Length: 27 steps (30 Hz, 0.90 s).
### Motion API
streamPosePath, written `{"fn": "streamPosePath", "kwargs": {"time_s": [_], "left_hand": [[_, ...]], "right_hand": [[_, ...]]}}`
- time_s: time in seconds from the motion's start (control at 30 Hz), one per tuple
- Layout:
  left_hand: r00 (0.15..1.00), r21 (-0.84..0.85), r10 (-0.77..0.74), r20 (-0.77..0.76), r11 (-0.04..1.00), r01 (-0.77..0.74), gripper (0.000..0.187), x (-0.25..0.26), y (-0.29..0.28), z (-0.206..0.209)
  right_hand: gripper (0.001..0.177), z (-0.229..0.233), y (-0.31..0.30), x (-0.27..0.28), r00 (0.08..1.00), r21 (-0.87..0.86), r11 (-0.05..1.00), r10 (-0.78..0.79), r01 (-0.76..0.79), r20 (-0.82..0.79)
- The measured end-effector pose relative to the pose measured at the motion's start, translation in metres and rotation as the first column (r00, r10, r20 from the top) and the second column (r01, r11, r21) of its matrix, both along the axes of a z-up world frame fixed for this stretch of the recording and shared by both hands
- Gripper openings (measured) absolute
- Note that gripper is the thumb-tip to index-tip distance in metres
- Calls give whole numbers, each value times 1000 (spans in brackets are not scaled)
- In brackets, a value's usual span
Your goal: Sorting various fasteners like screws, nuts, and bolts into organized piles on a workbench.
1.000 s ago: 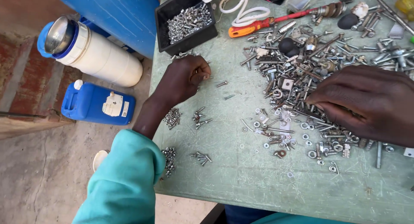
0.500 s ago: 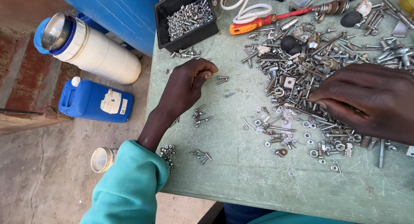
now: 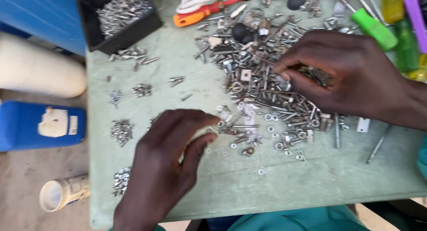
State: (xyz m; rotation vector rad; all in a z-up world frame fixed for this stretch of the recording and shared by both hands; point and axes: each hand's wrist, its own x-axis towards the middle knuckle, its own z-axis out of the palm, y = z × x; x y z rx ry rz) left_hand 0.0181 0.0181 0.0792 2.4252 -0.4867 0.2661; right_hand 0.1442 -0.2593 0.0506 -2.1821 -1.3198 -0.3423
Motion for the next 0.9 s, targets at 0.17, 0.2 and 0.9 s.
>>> {"fn": "streamPosePath", "kwargs": {"time_s": [0.17, 0.2, 0.9], "left_hand": [[991, -73, -122, 47, 989, 125, 21, 8, -27, -24], [992, -84, -122, 43, 989, 125, 21, 10, -34, -29], [950, 44, -289, 118, 957, 285, 16, 53, -32, -57]], "right_hand": [[13, 24, -5, -4, 1000, -47, 999, 18, -19, -24], [13, 21, -9, -3, 999, -57, 998, 17, -18, -30], [24, -5, -23, 1, 880, -314, 875, 219, -368, -422]]}}
